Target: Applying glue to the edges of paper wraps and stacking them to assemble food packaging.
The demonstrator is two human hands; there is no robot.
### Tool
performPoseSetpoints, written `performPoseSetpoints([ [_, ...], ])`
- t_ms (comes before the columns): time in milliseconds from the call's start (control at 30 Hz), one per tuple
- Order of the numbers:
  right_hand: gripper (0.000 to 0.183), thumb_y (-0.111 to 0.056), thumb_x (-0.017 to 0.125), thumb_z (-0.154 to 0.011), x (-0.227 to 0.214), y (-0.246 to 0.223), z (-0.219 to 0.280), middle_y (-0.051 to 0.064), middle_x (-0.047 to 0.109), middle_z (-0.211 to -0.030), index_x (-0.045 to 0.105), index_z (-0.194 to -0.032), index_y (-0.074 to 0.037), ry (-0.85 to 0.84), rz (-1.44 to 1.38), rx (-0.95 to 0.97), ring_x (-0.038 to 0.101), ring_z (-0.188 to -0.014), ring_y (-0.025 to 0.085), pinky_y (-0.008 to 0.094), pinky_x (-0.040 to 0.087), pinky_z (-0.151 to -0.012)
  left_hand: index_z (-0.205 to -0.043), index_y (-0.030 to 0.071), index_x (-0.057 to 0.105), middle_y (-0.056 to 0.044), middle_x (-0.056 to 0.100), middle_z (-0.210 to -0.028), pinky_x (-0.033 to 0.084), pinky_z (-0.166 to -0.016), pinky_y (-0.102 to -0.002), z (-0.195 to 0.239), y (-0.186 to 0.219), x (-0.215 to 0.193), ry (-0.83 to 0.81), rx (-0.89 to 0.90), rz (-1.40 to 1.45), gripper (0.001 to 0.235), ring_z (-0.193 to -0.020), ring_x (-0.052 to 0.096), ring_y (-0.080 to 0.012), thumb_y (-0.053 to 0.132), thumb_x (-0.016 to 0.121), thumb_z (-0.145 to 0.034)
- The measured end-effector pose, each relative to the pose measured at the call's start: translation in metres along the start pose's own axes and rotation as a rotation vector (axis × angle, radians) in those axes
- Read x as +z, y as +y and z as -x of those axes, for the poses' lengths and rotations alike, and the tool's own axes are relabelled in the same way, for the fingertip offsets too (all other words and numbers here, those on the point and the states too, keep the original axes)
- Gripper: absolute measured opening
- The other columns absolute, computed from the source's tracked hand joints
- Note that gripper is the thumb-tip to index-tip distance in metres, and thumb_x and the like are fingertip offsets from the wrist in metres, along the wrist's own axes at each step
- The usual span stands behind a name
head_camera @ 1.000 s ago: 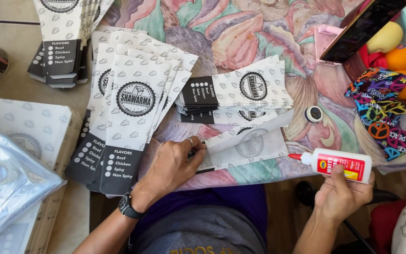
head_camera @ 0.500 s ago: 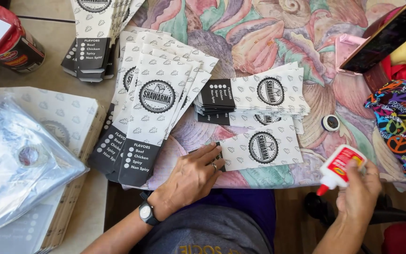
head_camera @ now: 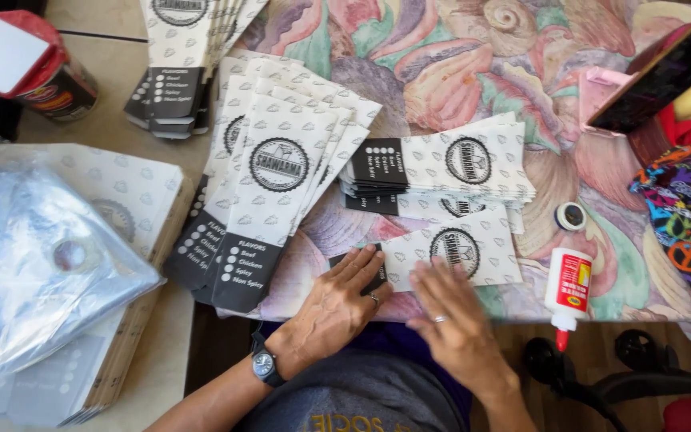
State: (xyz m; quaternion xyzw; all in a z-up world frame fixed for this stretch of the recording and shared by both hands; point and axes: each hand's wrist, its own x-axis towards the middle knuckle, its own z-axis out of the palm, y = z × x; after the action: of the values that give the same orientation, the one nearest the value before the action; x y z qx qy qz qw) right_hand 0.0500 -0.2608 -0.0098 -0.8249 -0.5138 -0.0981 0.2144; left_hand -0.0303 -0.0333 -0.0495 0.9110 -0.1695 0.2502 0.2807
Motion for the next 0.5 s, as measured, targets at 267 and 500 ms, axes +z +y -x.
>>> performPoseSetpoints([
  [267, 0.107, -0.063, 0.072, -0.074, 0.123, 0.26, 0.155, 0.035, 0.057, -0.137, 0.044, -0.144, 0.013, 0.239, 0.163, -0.58, 0.051, -0.135, 0.056, 0.069, 0.04, -0.119, -0.132, 0.005, 0.067, -0.017, 0.061, -0.151, 0.026, -0.133, -0.052, 0.053, -0.015, 0.008, -0.062, -0.015, 0.015, 0.034, -0.149, 0.051, -0.0383, 0.018, 0.049, -0.107],
  [500, 0.099, -0.059, 0.072, -0.076, 0.22, 0.295, -0.041, 0.034, 0.058, -0.137, 0.046, -0.141, 0.011, 0.31, -0.048, -0.904, 0.053, -0.134, 0.057, 0.07, 0.041, -0.119, -0.115, 0.019, 0.07, -0.001, 0.064, -0.144, 0.026, -0.139, -0.044, 0.066, -0.042, 0.078, 0.056, -0.02, -0.277, 0.025, -0.15, 0.052, -0.0271, 0.024, 0.047, -0.106],
])
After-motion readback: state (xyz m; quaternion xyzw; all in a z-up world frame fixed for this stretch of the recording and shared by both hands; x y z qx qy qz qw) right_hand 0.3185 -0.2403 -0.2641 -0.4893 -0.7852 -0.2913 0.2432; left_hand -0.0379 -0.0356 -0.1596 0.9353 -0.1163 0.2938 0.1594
